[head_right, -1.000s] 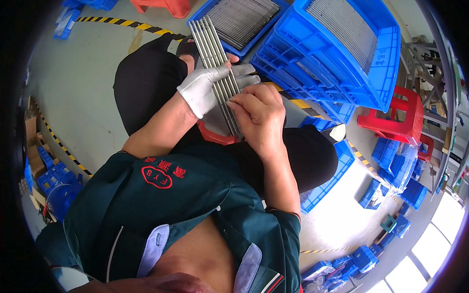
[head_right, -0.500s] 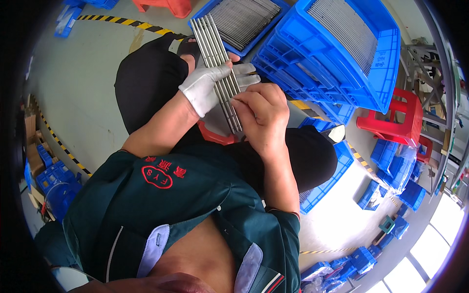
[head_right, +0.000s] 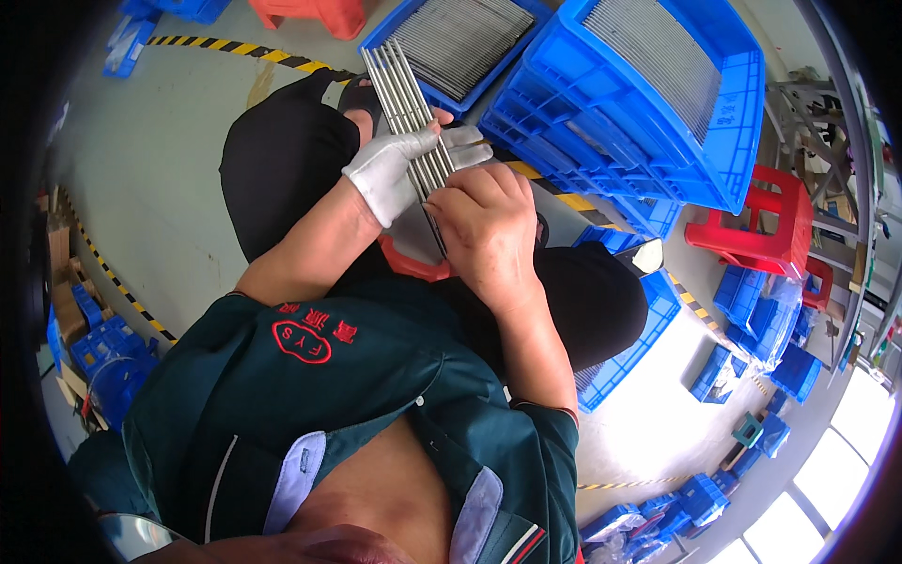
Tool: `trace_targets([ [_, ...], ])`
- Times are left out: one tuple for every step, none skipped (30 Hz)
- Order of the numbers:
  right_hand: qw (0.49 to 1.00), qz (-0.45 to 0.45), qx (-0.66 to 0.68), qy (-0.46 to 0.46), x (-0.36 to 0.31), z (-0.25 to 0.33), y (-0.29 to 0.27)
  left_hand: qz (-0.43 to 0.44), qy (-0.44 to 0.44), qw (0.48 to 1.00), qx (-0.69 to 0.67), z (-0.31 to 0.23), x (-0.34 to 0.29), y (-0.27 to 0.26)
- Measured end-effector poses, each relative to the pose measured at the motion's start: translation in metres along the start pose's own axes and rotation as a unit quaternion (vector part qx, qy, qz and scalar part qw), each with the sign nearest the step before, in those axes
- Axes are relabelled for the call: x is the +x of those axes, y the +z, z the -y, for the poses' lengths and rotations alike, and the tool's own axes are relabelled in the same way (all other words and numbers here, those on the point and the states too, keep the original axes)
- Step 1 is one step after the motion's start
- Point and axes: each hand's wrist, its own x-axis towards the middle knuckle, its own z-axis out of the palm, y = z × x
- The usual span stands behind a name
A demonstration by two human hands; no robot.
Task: The person is inspecting and organizing metal rods from one blue bin to another.
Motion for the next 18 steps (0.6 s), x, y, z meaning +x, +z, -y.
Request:
trace_targets([
  [1.0, -0.003, -0.003, -0.001, 0.0, -0.003, 0.001, -0.002, -0.004, 1.0, -0.008, 0.0, 0.002, 0.0],
  [1.0, 0.003, 0.006, 0.001, -0.001, -0.007, 0.003, 0.003, -0.003, 1.0, -0.006, 0.0, 0.003, 0.0],
  [1.0, 0.007, 0.014, 0.003, -0.002, -0.01, 0.004, -0.004, -0.014, 1.0, -0.004, 0.0, 0.004, 0.002],
  [1.0, 0.001, 0.009, 0.0, -0.002, -0.011, 0.003, -0.01, -0.024, 1.0, -0.001, 0.0, 0.005, 0.003],
  [1.0, 0.005, 0.008, -0.001, -0.002, -0.01, 0.002, 0.001, -0.021, 1.0, 0.003, 0.003, 0.007, 0.0],
  [1.0, 0.006, 0.004, -0.004, 0.0, -0.01, 0.0, 0.011, 0.002, 1.0, 0.015, 0.006, 0.012, -0.006],
  [1.0, -0.004, 0.021, 0.007, 0.0, -0.008, -0.003, 0.023, 0.026, 0.999, 0.026, 0.009, 0.015, -0.009],
  [0.999, -0.03, 0.034, 0.017, 0.001, -0.006, -0.006, -0.016, 0.042, 0.997, 0.061, 0.012, 0.017, -0.008],
  [0.997, -0.057, 0.048, 0.024, 0.003, -0.003, -0.011, -0.006, 0.036, 0.999, 0.028, 0.018, 0.025, -0.022],
  [0.995, -0.079, 0.059, 0.035, 0.003, -0.003, -0.017, -0.044, 0.035, 0.997, 0.053, 0.025, 0.028, -0.017],
  [0.991, -0.084, 0.086, 0.062, 0.0, -0.003, -0.019, -0.065, 0.016, 0.997, 0.027, 0.027, 0.033, -0.024],
  [0.988, -0.089, 0.096, 0.079, -0.003, -0.003, -0.025, -0.06, 0.002, 0.998, 0.013, 0.025, 0.026, -0.015],
  [0.985, -0.091, 0.112, 0.095, -0.008, -0.001, -0.027, -0.003, -0.034, 0.998, -0.055, 0.024, 0.034, -0.032],
  [0.983, -0.097, 0.12, 0.103, -0.015, -0.002, -0.03, -0.034, -0.062, 0.996, -0.059, 0.019, 0.031, -0.023],
  [0.983, -0.101, 0.121, 0.099, -0.02, 0.001, -0.035, -0.07, -0.087, 0.992, -0.064, 0.013, 0.024, -0.015],
  [0.98, -0.115, 0.125, 0.107, -0.026, 0.004, -0.039, -0.061, -0.084, 0.993, -0.054, 0.006, 0.024, -0.016],
  [0.977, -0.124, 0.133, 0.114, -0.031, 0.008, -0.043, -0.052, -0.071, 0.996, -0.007, -0.003, 0.022, -0.021],
  [0.976, -0.133, 0.131, 0.109, -0.037, 0.009, -0.049, -0.043, -0.059, 0.997, 0.039, -0.01, 0.018, -0.008],
])
